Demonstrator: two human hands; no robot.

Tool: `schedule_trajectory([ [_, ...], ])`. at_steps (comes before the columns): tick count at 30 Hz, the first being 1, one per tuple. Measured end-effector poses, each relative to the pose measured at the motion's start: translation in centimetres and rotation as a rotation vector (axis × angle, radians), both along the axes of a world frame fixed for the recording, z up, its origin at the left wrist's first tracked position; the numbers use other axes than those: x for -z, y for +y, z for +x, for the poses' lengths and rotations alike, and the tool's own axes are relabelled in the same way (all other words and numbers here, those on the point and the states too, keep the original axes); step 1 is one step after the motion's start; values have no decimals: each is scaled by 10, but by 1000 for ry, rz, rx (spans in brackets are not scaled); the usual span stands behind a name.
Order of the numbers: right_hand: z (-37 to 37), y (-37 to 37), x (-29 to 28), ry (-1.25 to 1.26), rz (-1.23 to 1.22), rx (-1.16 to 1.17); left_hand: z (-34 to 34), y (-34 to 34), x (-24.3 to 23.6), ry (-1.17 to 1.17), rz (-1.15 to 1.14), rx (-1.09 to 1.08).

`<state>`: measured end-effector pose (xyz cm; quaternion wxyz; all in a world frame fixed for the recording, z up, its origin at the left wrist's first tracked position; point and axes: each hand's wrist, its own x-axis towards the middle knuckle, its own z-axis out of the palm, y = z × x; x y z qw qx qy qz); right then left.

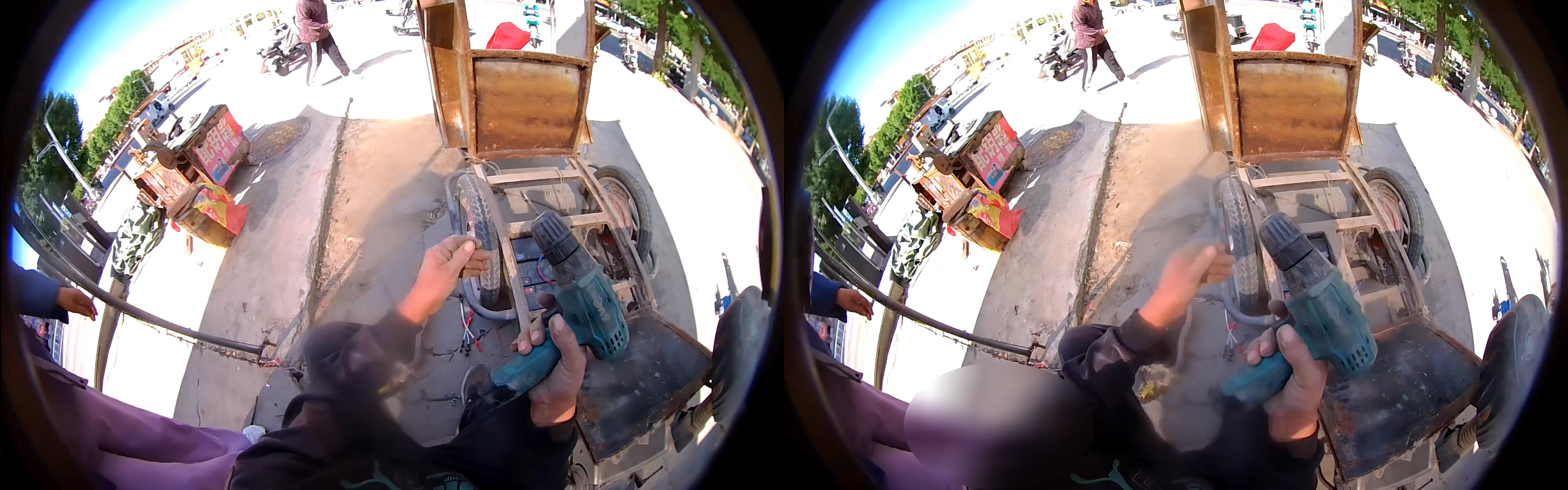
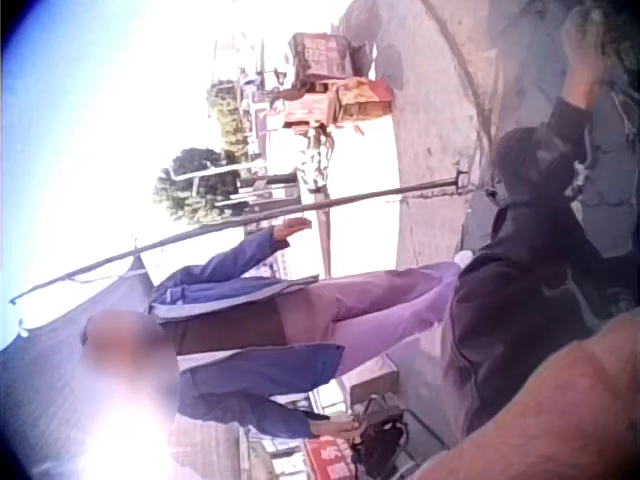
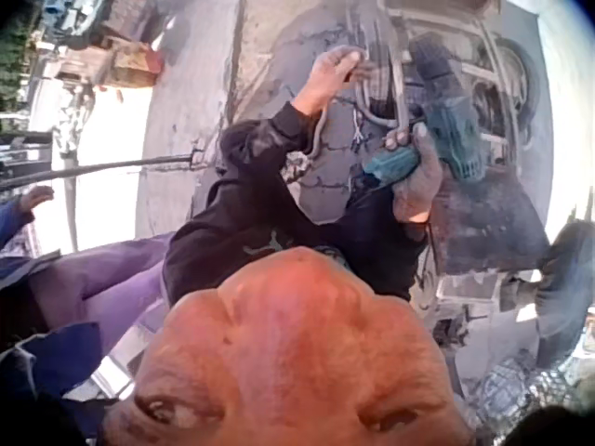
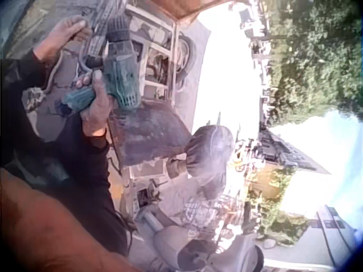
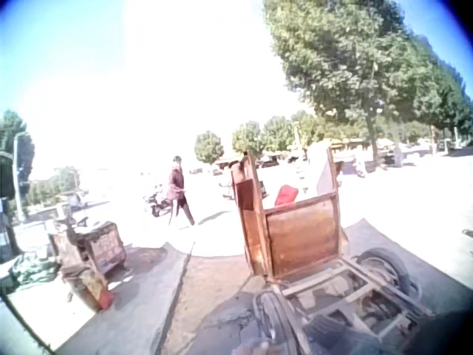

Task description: The person selects a screw from a bowl of hardware, walks to a three-wheeled vehicle, and uses a cordless drill to fasten screws into the vehicle's frame near the battery compartment. The person also uses pliers to strip the insulation from a red wire.

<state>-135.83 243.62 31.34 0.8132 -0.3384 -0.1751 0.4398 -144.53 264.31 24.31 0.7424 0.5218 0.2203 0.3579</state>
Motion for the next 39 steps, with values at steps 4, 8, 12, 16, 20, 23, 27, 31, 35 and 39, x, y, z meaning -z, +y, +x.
schedule_trajectory([
  [4,-14,9,-4,-180,7,53,12,3,-93,-214,-4,-49],
  [8,-13,12,3,-256,-22,80,25,-10,-121,-358,-19,8],
  [12,-8,7,-2,-299,-66,153,38,-21,-127,-407,-101,77],
  [16,3,-1,4,-276,6,117,39,-21,-115,-479,-183,169],
  [20,1,0,-1,-297,-84,139,41,-23,-114,-488,-207,176],
  [23,2,1,-1,-327,-125,140,45,-18,-108,-465,-220,139],
  [27,0,5,0,-365,-122,185,42,-19,-109,-471,-150,172],
  [31,2,4,3,-922,-308,302,33,-13,-110,-401,-102,150],
  [35,0,8,5,-543,-212,185,27,-3,-110,-371,-3,232],
  [39,11,12,9,34,-1,-103,43,3,-110,-428,92,296],
])
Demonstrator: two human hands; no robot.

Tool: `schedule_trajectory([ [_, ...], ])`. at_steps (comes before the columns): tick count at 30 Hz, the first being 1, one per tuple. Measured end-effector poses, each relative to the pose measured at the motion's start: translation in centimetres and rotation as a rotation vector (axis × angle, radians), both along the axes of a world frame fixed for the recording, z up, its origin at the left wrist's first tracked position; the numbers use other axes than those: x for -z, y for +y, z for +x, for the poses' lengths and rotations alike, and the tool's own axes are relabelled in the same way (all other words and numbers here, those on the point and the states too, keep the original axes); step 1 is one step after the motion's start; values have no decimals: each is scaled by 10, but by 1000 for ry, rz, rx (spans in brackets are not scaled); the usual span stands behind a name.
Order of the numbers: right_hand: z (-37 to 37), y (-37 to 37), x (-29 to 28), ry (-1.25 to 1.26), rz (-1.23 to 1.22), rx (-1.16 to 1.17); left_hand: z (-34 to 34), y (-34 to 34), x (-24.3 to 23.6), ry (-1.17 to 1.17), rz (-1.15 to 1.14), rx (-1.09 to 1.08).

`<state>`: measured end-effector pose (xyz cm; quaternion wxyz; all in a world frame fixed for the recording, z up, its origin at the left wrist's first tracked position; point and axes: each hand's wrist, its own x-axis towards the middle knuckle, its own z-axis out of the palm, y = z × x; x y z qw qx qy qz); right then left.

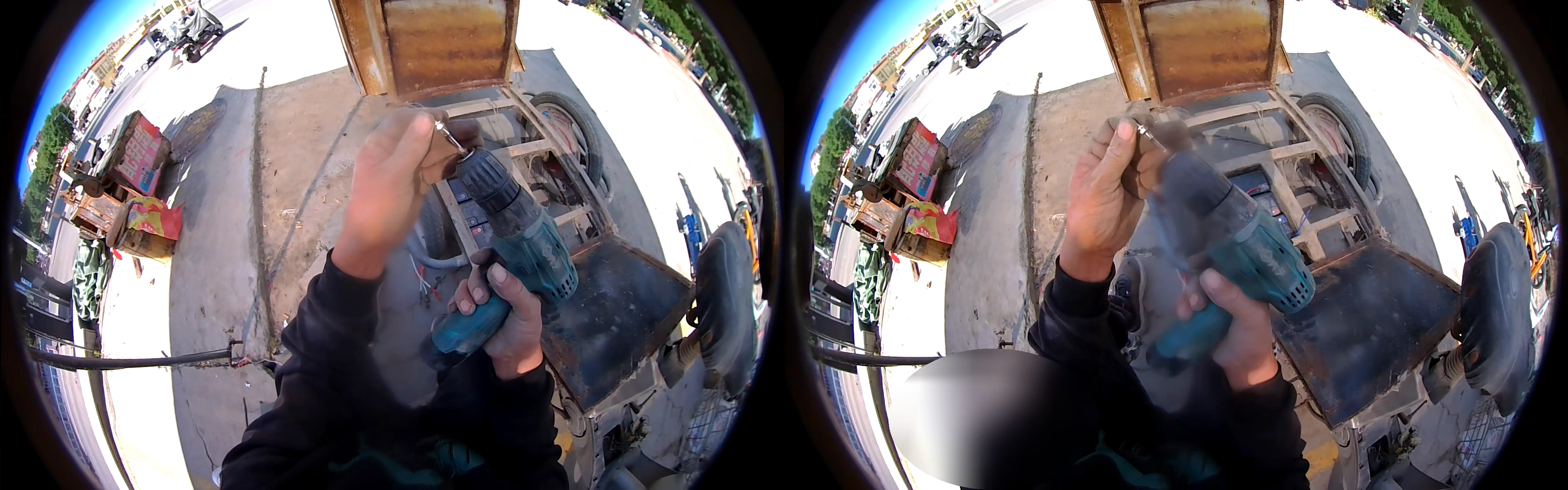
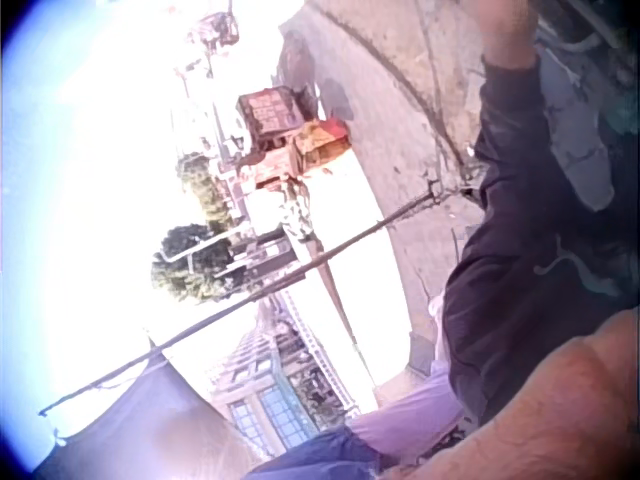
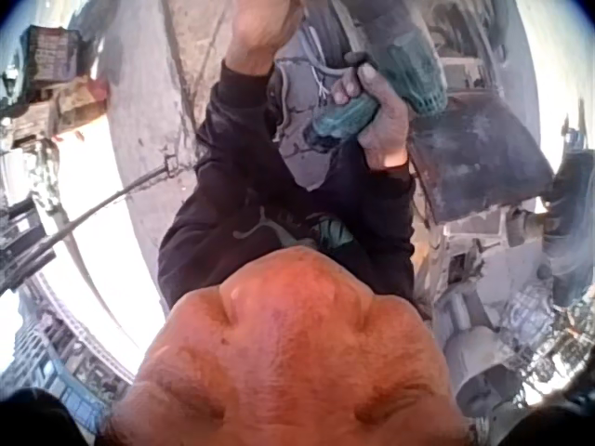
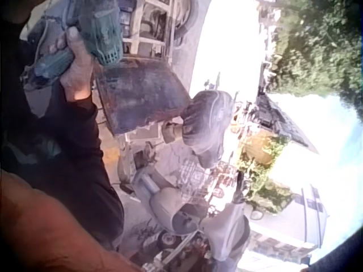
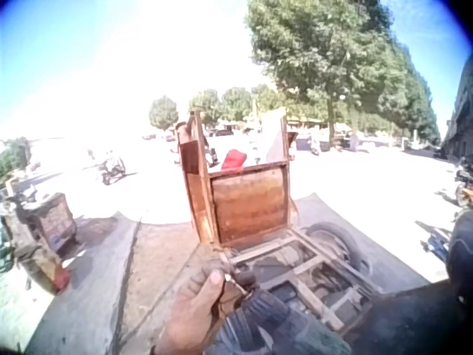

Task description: The person selects a screw from a bowl of hardware, walks to a three-wheeled vehicle, and uses a cordless drill to fasten screws into the vehicle's frame near the battery compartment. The person also uses pliers to strip the insulation from a red wire.

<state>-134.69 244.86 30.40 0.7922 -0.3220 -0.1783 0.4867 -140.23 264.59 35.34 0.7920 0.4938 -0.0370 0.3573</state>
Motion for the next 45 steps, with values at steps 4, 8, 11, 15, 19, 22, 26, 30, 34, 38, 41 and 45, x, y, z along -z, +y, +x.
schedule_trajectory([
  [4,18,8,5,273,180,-42,38,-15,-9,-28,-83,61],
  [8,40,-14,9,259,285,140,109,10,39,90,-47,112],
  [11,48,-30,13,165,237,338,181,21,126,418,87,26],
  [15,56,-38,24,82,24,594,234,-1,257,739,657,-139],
  [19,64,-29,31,47,-132,795,258,-32,304,808,726,-169],
  [22,65,-15,35,27,-232,852,273,-46,304,849,739,-278],
  [26,66,-4,41,-18,-345,882,282,-59,276,990,931,-113],
  [30,72,7,62,13,-340,800,291,-53,306,976,941,-203],
  [34,84,2,85,24,-351,807,286,-57,308,928,848,-160],
  [38,88,12,89,22,-334,816,275,-19,328,883,527,103],
  [41,91,22,89,57,-389,883,267,-5,352,837,172,357],
  [45,100,33,89,96,-493,938,261,-4,346,876,104,474],
])
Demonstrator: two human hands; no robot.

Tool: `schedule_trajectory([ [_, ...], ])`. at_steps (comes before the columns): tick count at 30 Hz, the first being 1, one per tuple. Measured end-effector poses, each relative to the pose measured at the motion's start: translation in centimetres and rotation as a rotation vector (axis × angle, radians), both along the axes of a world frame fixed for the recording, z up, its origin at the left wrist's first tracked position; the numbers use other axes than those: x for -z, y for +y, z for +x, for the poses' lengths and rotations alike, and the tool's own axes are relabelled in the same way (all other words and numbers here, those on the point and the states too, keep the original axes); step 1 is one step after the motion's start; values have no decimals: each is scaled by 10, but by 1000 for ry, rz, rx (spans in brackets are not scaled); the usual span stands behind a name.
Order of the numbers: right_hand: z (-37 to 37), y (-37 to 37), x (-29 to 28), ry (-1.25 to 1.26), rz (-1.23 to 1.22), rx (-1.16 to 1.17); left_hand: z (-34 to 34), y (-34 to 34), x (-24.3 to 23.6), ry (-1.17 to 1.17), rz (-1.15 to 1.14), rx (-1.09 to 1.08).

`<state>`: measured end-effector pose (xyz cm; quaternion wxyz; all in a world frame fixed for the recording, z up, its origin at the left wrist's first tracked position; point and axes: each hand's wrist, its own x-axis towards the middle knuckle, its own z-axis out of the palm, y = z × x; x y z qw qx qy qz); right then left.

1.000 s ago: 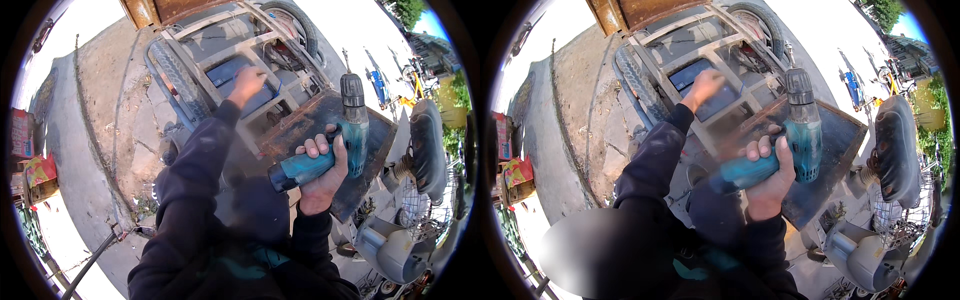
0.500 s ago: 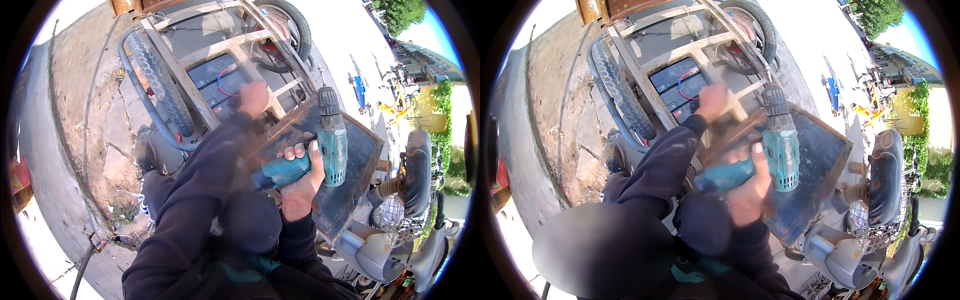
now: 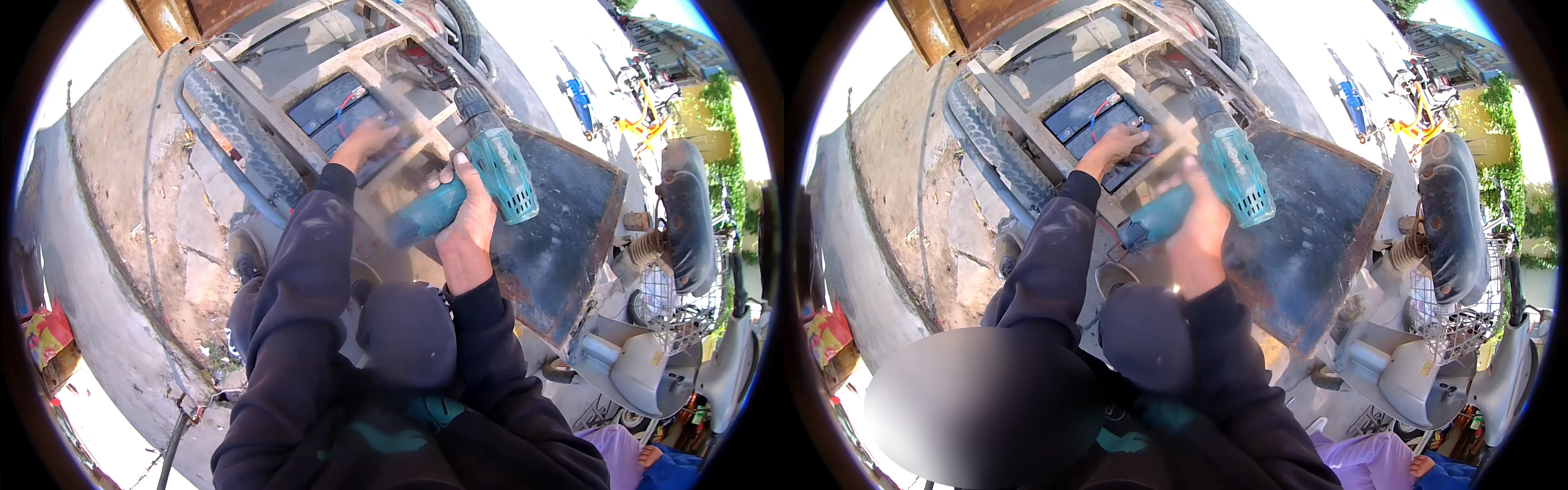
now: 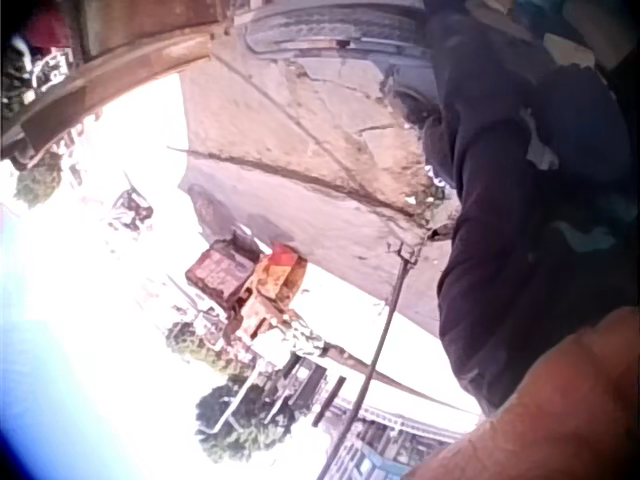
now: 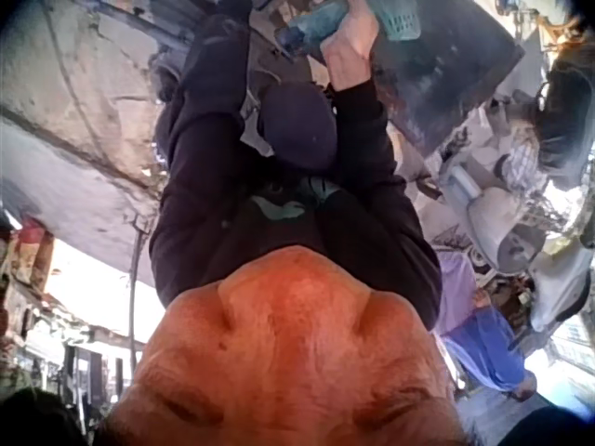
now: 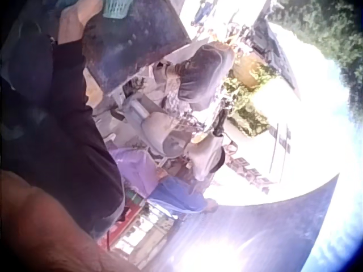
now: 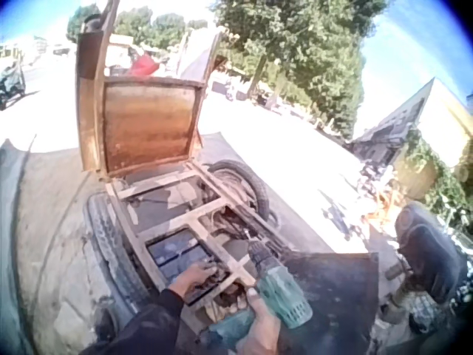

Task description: The person selects a screw from a bowl of hardware, walks to a three-wheeled vehicle, and uses a cordless drill to fasten screws into the vehicle's frame near the battery compartment. The person also uses pliers to strip the insulation from a red wire.

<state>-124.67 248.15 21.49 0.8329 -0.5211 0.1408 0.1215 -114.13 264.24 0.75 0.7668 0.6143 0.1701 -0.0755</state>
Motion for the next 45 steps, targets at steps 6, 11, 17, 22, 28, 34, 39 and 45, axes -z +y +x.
schedule_trajectory([
  [6,25,3,22,-16,-77,-56,-8,-26,-8,69,-60,-159],
  [11,25,9,38,138,-215,-114,5,-22,32,-23,168,-303],
  [17,36,2,63,19,-363,-229,2,-28,34,-69,265,-332],
  [22,47,-2,79,47,-408,-164,-8,-37,8,21,283,-346],
  [28,49,11,81,10,-409,-194,-11,-27,10,-14,410,-384],
  [34,54,1,88,-6,-412,-183,-15,-43,-10,52,554,-350],
  [39,55,9,81,-62,-503,-276,-20,-44,-1,83,578,-454],
  [45,121,-2,86,-160,-877,-503,-20,-45,1,21,495,-355],
])
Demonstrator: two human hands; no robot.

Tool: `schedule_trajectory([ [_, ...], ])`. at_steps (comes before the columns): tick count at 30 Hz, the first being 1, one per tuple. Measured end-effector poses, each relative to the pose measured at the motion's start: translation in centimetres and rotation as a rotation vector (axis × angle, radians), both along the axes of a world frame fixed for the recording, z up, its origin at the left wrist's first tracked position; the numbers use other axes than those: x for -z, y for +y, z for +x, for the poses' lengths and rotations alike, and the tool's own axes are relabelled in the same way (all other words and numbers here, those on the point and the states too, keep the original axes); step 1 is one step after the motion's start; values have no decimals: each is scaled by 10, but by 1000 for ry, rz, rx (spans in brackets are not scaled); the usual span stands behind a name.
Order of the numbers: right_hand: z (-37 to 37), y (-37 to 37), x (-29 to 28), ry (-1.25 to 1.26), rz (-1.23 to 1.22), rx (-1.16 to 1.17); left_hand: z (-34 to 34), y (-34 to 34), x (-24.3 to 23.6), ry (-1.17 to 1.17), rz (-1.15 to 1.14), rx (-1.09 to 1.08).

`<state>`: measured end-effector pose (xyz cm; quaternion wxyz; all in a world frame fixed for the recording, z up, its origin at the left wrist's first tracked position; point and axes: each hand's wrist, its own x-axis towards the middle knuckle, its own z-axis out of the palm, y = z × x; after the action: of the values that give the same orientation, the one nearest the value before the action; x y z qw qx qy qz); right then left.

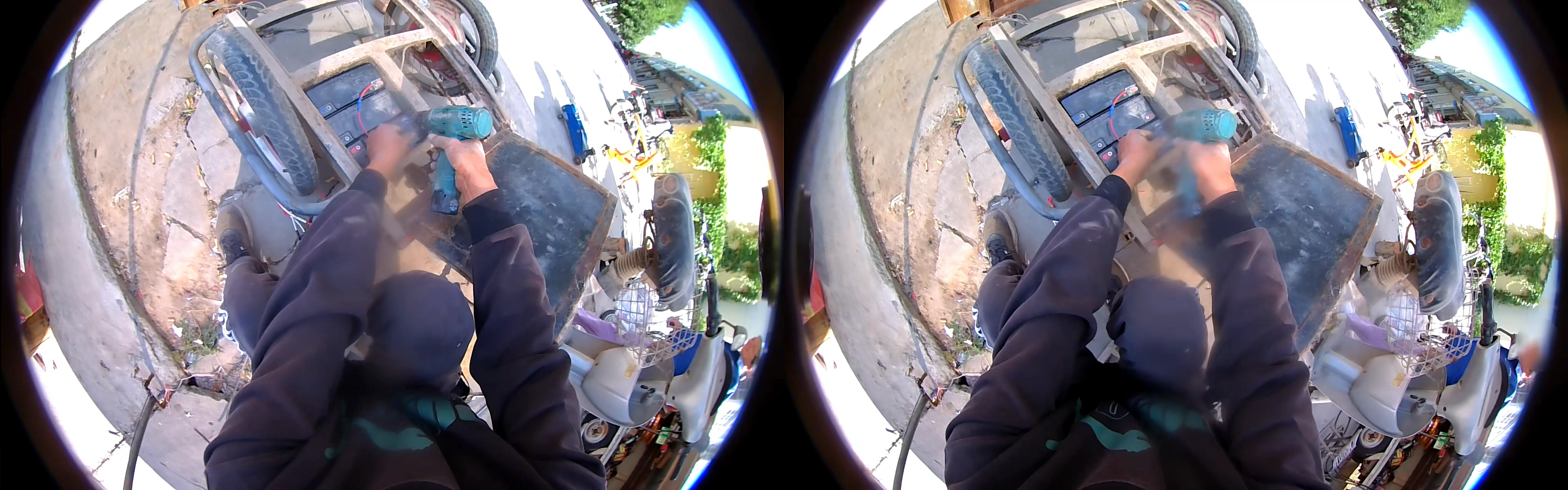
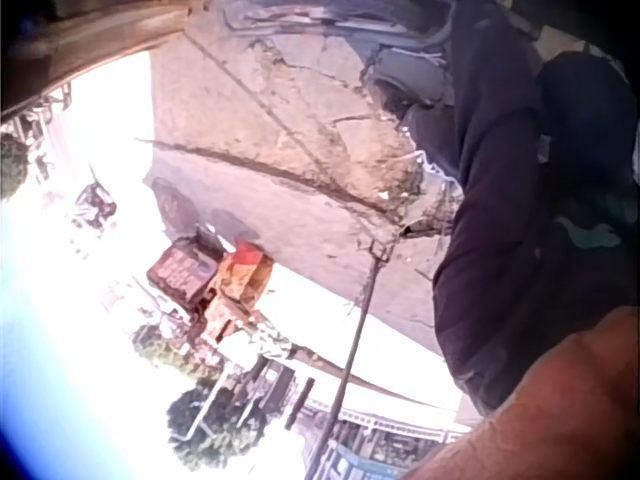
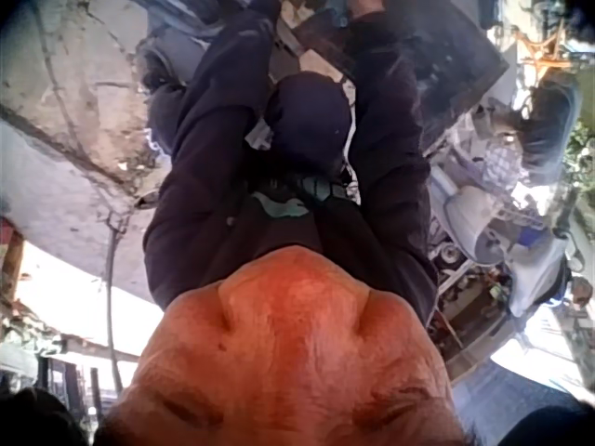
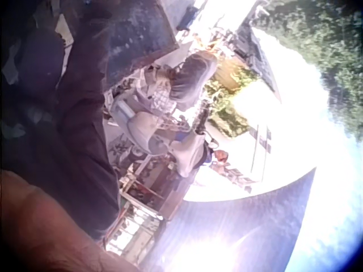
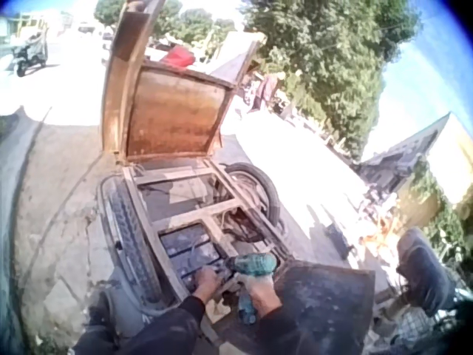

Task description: The person selects a screw from a bowl of hardware, walks to a three-wheeled vehicle, and uses a cordless drill to fasten screws into the vehicle's frame near the battery compartment. The person also uses pliers to strip the insulation from a red wire.

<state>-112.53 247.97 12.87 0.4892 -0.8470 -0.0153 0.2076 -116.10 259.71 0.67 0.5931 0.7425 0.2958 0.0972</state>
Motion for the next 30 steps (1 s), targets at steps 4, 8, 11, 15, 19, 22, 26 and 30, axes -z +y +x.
schedule_trajectory([
  [4,17,7,-12,28,-125,-25,-1,1,3,24,15,-1],
  [8,24,12,-24,105,-78,-73,-4,1,1,3,15,3],
  [11,24,16,-42,210,-70,-118,-6,1,-1,-52,-20,-4],
  [15,25,11,-48,116,-56,-230,-6,-1,-7,-36,-47,-20],
  [19,43,11,-45,257,-123,-214,-5,0,-5,-12,-10,-35],
  [22,54,13,-48,311,-111,-308,-5,1,-3,5,-46,-46],
  [26,71,21,-46,31,-351,-540,0,0,-3,74,55,-29],
  [30,68,26,-53,162,-398,-460,3,9,-1,129,57,32],
])
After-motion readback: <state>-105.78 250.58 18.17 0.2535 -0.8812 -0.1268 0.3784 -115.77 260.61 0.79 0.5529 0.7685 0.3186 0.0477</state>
